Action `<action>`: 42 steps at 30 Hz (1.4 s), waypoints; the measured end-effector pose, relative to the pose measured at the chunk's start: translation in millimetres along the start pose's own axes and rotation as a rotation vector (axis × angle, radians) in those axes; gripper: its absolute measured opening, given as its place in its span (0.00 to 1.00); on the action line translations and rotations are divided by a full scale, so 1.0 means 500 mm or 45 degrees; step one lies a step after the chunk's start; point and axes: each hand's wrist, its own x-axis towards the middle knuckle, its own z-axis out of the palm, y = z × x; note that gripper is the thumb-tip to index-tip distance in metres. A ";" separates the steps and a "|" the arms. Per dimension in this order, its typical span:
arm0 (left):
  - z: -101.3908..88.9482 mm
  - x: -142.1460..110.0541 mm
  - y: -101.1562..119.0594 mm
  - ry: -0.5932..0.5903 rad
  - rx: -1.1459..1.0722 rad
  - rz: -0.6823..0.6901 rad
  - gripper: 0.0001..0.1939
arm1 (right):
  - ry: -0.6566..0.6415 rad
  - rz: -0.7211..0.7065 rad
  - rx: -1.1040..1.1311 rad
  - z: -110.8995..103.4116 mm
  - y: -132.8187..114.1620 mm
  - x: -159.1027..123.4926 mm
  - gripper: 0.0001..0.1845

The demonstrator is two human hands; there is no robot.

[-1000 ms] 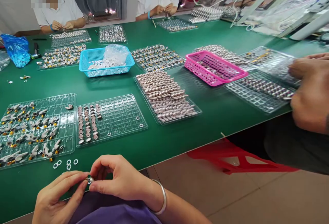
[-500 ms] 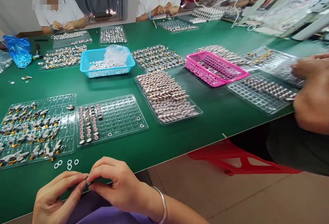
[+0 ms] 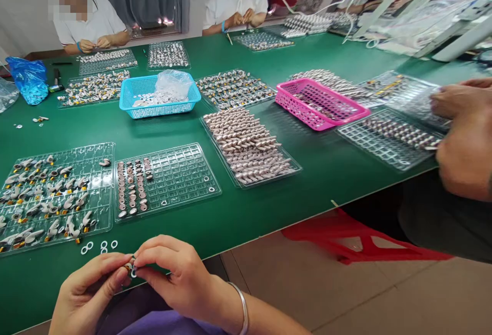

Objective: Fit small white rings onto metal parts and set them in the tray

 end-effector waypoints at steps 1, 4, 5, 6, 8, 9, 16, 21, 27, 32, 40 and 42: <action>0.001 0.001 0.002 0.001 -0.011 -0.012 0.08 | 0.002 -0.029 -0.016 0.000 -0.001 -0.001 0.07; 0.004 0.003 0.009 0.036 0.003 -0.015 0.07 | -0.018 -0.142 -0.114 -0.002 -0.002 -0.003 0.10; 0.005 0.003 0.011 0.051 0.016 -0.001 0.06 | -0.035 -0.183 -0.158 -0.002 -0.003 -0.004 0.11; 0.007 0.003 0.013 0.073 0.027 0.019 0.07 | -0.048 -0.225 -0.198 -0.003 -0.003 -0.005 0.13; 0.013 0.002 0.015 0.142 0.041 0.061 0.08 | -0.064 -0.308 -0.258 -0.004 -0.004 -0.005 0.15; 0.016 0.002 0.015 0.171 0.049 0.082 0.09 | -0.065 -0.338 -0.276 -0.004 -0.004 -0.005 0.16; 0.025 -0.013 0.007 0.255 0.117 0.169 0.10 | -0.013 -0.373 -0.277 0.003 0.000 -0.011 0.19; 0.015 -0.023 0.005 0.176 0.105 0.221 0.15 | 0.066 -0.218 -0.202 0.012 -0.001 -0.017 0.18; 0.017 -0.015 0.014 0.134 -0.353 -0.311 0.04 | 0.093 -0.125 -0.038 0.017 -0.003 -0.019 0.12; 0.031 -0.018 0.005 -0.218 -0.730 -0.687 0.18 | 0.118 -0.080 0.047 0.018 -0.004 -0.016 0.09; 0.037 -0.032 0.027 -0.224 -0.456 -0.545 0.21 | 0.109 0.020 0.134 0.015 0.000 -0.020 0.07; 0.037 -0.032 0.030 -0.217 -0.384 -0.502 0.21 | 0.110 0.030 0.155 0.015 0.002 -0.022 0.07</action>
